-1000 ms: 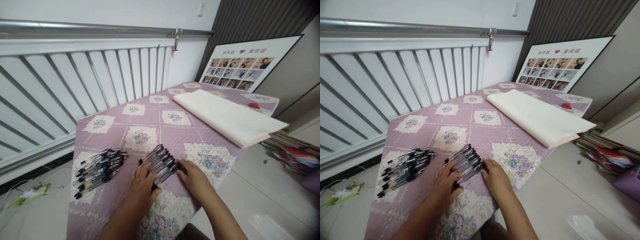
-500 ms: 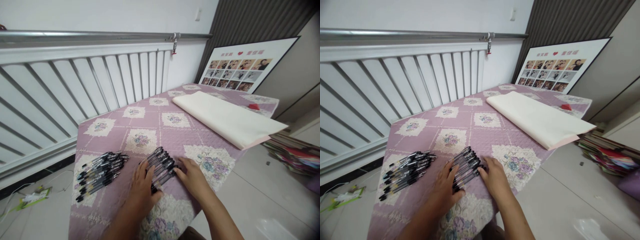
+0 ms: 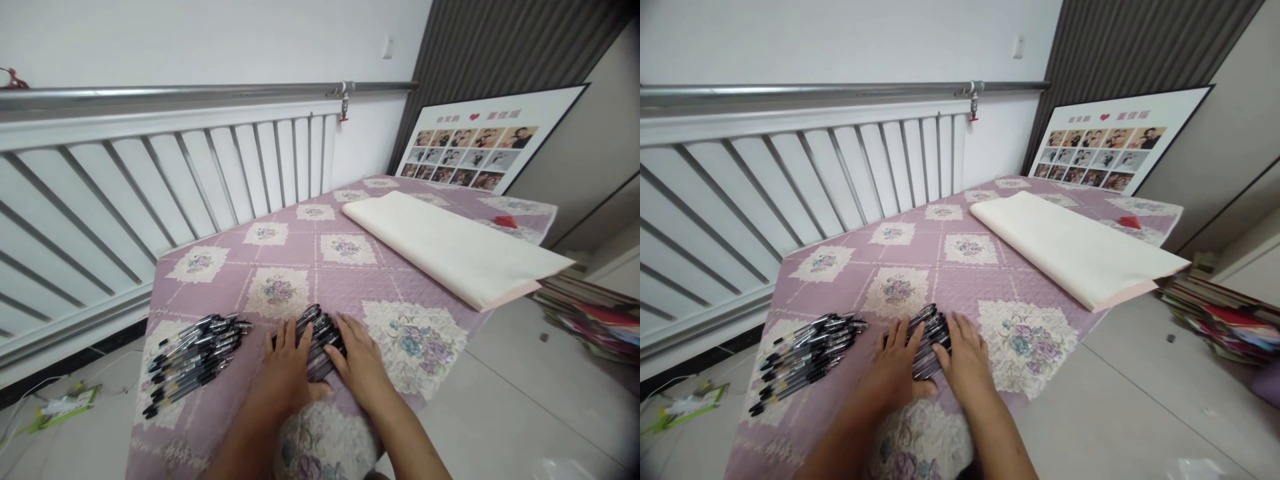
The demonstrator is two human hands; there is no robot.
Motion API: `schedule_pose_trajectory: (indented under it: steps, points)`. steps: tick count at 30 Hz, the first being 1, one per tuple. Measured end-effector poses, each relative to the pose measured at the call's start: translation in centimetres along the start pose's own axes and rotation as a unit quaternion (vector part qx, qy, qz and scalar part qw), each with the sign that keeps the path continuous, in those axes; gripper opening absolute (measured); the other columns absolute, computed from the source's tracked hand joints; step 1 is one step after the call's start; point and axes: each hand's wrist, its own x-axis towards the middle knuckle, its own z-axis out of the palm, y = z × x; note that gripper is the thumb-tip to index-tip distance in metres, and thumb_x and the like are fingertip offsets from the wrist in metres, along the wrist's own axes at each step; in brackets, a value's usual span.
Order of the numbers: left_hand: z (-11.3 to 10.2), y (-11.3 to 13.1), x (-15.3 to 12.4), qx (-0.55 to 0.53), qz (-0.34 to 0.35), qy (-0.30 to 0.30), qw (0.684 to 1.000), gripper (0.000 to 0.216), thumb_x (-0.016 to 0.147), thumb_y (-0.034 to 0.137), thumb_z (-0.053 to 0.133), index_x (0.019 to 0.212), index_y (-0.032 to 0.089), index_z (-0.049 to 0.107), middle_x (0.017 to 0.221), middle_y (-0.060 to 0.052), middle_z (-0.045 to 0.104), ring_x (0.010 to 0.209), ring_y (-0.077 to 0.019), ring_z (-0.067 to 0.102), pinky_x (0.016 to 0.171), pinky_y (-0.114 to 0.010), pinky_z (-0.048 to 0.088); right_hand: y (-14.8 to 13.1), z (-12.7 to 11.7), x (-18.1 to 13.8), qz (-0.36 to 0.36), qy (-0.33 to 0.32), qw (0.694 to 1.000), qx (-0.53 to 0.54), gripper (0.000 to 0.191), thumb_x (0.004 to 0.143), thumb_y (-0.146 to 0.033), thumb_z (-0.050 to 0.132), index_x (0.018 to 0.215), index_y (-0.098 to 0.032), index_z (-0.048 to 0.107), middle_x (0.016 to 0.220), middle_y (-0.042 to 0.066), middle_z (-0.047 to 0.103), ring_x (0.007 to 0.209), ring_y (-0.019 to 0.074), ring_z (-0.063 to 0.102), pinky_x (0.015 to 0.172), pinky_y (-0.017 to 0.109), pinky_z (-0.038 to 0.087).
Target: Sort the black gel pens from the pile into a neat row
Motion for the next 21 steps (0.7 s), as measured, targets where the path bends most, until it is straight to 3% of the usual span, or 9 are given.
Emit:
schedule_pose_trajectory:
  steps: [9,21]
  points:
    - [0.1,-0.8,-0.2,-0.014,0.034,0.0,0.999,0.115,0.056,0.07,0.068,0.149,0.031,0.013,0.158,-0.012,0.002,0.143,-0.0355,-0.002,0.11,-0.061,0.004,-1.4,1.5,0.3,-0.01,-0.017,0.997,-0.073,0.054,0.089,-0.031,0.051,0.141,-0.02,0.042,0.152,0.009,0.035,0.139,0.029,0.03,0.11,0.053,0.026]
    - [-0.9,-1.4,0.1,-0.022,0.049,-0.001,0.999,0.087,0.072,0.053,0.065,0.147,0.031,0.025,0.157,-0.01,0.012,0.142,-0.0318,0.011,0.113,-0.053,0.011,-1.2,2.3,0.9,-0.025,0.017,0.996,-0.087,0.049,0.091,-0.032,0.047,0.139,-0.021,0.045,0.147,0.009,0.043,0.135,0.0277,0.037,0.108,0.051,0.028]
